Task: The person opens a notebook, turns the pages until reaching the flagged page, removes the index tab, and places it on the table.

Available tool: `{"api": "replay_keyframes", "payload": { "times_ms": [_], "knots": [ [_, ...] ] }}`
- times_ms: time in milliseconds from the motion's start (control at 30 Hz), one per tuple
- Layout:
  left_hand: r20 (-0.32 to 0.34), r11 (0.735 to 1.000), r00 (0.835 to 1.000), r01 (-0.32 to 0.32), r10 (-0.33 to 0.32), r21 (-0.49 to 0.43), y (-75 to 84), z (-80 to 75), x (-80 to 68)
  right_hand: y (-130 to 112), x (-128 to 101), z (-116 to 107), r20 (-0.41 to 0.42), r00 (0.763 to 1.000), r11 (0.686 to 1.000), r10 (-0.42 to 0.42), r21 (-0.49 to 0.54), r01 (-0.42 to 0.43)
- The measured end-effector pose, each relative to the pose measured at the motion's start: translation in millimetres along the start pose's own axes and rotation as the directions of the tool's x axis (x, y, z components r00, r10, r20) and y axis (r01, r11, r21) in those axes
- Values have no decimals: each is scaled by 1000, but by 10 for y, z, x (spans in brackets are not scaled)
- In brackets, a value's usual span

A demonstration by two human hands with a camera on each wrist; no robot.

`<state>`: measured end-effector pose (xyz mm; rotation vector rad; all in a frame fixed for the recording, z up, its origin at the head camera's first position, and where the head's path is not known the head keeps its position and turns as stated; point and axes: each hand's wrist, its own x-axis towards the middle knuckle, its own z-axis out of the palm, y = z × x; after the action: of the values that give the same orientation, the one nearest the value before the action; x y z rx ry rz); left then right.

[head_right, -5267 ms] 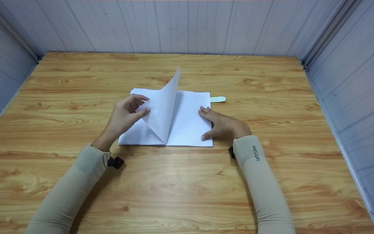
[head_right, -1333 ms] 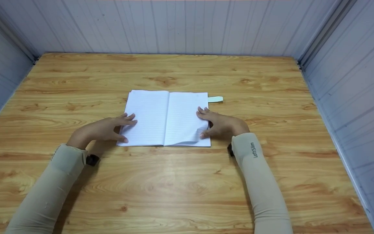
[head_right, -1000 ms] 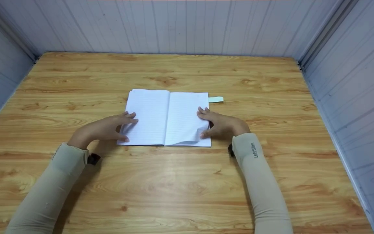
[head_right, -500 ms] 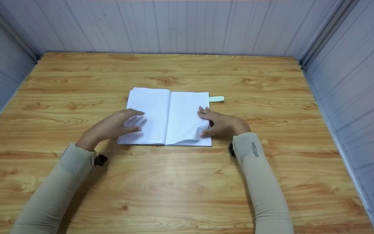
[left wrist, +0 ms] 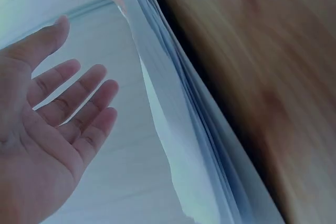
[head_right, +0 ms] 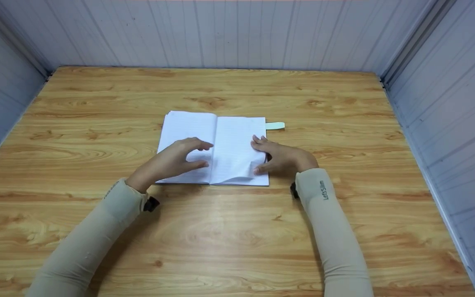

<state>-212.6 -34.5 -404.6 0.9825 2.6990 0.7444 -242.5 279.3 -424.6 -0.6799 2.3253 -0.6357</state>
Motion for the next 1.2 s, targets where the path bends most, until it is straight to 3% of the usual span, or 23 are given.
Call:
{"api": "replay_keyframes", "payload": {
  "times_ms": [467, 800, 1200],
  "knots": [
    [107, 995, 990, -94, 92, 16, 365, 246, 264, -9, -1, 12, -4, 1000, 1000, -5, -14, 5],
    [128, 984, 977, -175, 169, 38, 465, 372, 353, -5, -9, 12, -9, 1000, 1000, -27, -15, 27],
    [144, 982, 974, -183, 174, 54, 496, 417, 411, -19, -17, 9, -3, 1000, 1000, -20, -17, 20]
  ]
}}
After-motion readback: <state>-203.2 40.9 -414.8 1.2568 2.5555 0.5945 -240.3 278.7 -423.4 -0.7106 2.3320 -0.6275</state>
